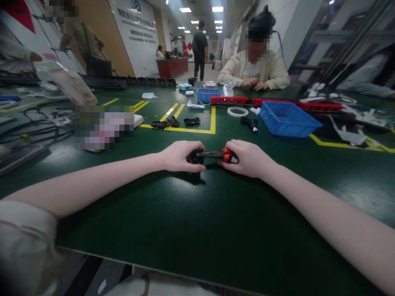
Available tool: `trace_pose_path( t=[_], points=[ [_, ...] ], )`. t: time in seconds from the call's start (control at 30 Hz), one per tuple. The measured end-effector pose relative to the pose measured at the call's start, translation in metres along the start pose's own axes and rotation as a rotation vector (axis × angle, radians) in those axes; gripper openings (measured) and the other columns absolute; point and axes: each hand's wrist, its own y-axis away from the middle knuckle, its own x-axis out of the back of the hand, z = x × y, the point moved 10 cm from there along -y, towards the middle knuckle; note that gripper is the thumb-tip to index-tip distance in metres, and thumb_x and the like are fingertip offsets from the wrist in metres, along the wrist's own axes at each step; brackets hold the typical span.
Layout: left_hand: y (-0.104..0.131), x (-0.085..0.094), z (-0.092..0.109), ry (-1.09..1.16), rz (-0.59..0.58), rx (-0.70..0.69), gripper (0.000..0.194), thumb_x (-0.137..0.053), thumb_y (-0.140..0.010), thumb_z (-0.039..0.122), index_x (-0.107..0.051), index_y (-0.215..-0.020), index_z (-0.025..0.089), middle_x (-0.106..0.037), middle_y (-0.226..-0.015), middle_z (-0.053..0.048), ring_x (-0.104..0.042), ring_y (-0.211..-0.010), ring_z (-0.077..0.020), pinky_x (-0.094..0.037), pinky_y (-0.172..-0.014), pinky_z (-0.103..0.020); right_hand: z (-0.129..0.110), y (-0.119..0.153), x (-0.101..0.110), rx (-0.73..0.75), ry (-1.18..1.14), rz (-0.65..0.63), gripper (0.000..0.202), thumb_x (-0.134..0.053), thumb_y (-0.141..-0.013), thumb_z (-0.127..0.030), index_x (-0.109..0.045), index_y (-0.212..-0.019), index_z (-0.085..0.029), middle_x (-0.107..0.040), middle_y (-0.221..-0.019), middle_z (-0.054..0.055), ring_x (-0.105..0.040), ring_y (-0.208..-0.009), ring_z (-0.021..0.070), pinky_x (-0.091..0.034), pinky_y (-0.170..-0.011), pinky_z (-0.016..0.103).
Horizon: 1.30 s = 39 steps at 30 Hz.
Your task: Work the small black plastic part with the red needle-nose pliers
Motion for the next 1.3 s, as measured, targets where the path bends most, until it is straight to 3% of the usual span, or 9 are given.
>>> trace_pose_path(
  t=[0.47, 0.9, 1.3],
  points=[
    [-0.001, -0.001, -0.001, 0.111, -0.034, -0.065, 0.048, -0.051, -0.081, 0.062, -0.058, -0.095, 0.017, -0.061, -0.081, -0.001, -0.055, -0.069, -0.0161, -0.033, -0.058, -0.025, -0.012, 0.002, 0.012, 0.084, 0.143, 0.105, 0.017, -0.056, -0.079, -0.034, -0.053, -0.086, -0.019, -0.06, -0.081, 0.009, -0.055, -0.072, 0.022, -0.044, -0.062, 0.033],
    [0.003, 0.011, 0.003, 0.018, 0.127, -0.028, 0.062, -0.067, -0.069, 0.062, -0.049, -0.107, 0.016, -0.061, -0.104, -0.007, -0.06, -0.087, -0.0226, -0.044, -0.067, -0.031, -0.003, 0.0, 0.009, -0.021, 0.073, 0.065, 0.019, -0.054, -0.08, -0.039, -0.051, -0.083, -0.021, -0.059, -0.081, 0.008, -0.055, -0.07, 0.0215, -0.042, -0.059, 0.032],
    [0.004, 0.011, 0.003, -0.018, 0.13, -0.021, 0.063, -0.067, -0.068, 0.064, -0.047, -0.106, 0.017, -0.061, -0.106, -0.007, -0.061, -0.087, -0.0223, -0.042, -0.066, -0.03, -0.001, -0.001, 0.009, -0.038, 0.062, 0.049, 0.019, -0.055, -0.078, -0.04, -0.05, -0.08, -0.022, -0.059, -0.079, 0.006, -0.055, -0.067, 0.02, -0.042, -0.056, 0.031]
  ],
)
